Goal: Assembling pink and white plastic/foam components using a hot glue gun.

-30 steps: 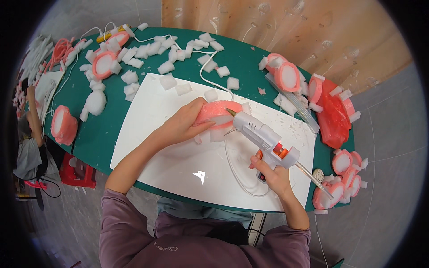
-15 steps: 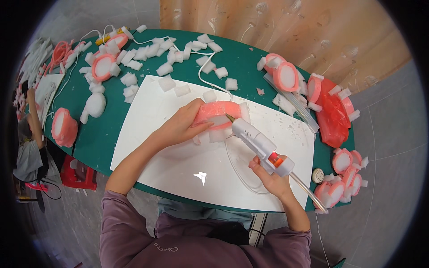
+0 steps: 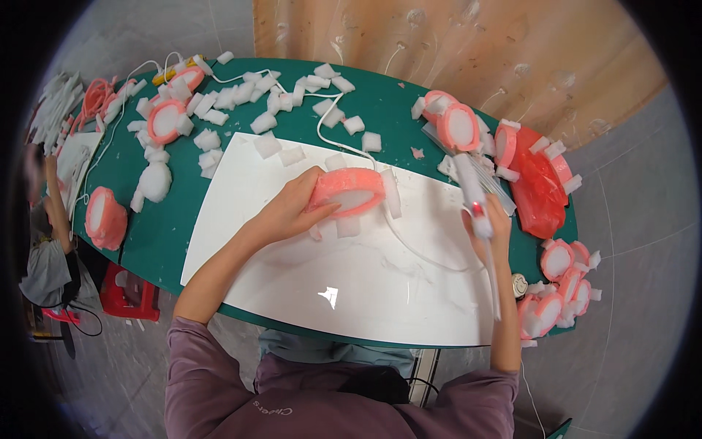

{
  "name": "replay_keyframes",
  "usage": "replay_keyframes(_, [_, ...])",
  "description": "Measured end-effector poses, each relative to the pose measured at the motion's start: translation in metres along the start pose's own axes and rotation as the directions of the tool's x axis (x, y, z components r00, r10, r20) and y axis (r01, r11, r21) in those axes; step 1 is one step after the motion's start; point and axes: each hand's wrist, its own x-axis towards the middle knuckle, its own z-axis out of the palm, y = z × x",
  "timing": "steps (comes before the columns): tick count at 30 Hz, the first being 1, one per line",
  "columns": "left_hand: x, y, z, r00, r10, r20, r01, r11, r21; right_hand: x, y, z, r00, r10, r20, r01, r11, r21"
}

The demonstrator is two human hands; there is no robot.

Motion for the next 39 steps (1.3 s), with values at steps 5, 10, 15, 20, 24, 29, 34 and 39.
replay_keyframes(5, [0.002, -0.001, 0.002, 0.998, 0.061, -0.004, -0.061, 0.998, 0.023, 0.023, 0.028, 0.020, 0.928, -0.041, 0.370, -0.001, 0.994, 0.111])
replay_keyframes(10, [-0.001, -0.001, 0.000, 0.999, 0.040, 0.012, -0.041, 0.999, 0.016, 0.049, 0.028, 0.039, 0.835, -0.126, 0.536, 0.099, 0.992, 0.079])
replay_keyframes(15, [0.000, 0.002, -0.002, 0.999, -0.015, 0.041, 0.014, 1.000, 0.017, 0.066, 0.025, 0.045, 0.782, -0.242, 0.574, 0.342, 0.937, -0.071])
replay_keyframes(20, [-0.001, -0.009, 0.001, 0.994, 0.106, -0.007, -0.106, 0.994, 0.032, 0.062, 0.037, 0.050, 0.816, -0.278, 0.507, 0.376, 0.921, -0.101])
replay_keyframes(24, [-0.001, -0.012, 0.006, 0.990, 0.129, -0.059, -0.129, 0.992, 0.000, 0.062, 0.031, 0.039, 0.843, -0.223, 0.490, 0.310, 0.945, -0.104])
replay_keyframes(29, [-0.004, -0.008, 0.004, 0.992, 0.122, -0.044, -0.125, 0.989, -0.075, 0.114, -0.036, 0.006, 0.898, -0.251, 0.361, 0.288, 0.956, -0.053])
replay_keyframes(34, [-0.010, -0.016, 0.001, 0.992, 0.110, -0.063, -0.115, 0.990, -0.087, 0.197, -0.160, 0.019, 0.830, -0.503, 0.242, 0.480, 0.864, 0.150])
replay_keyframes(39, [0.004, -0.017, 0.010, 0.966, 0.238, -0.105, -0.243, 0.969, -0.038, 0.263, -0.208, 0.107, 0.684, -0.550, 0.480, 0.509, 0.831, 0.226])
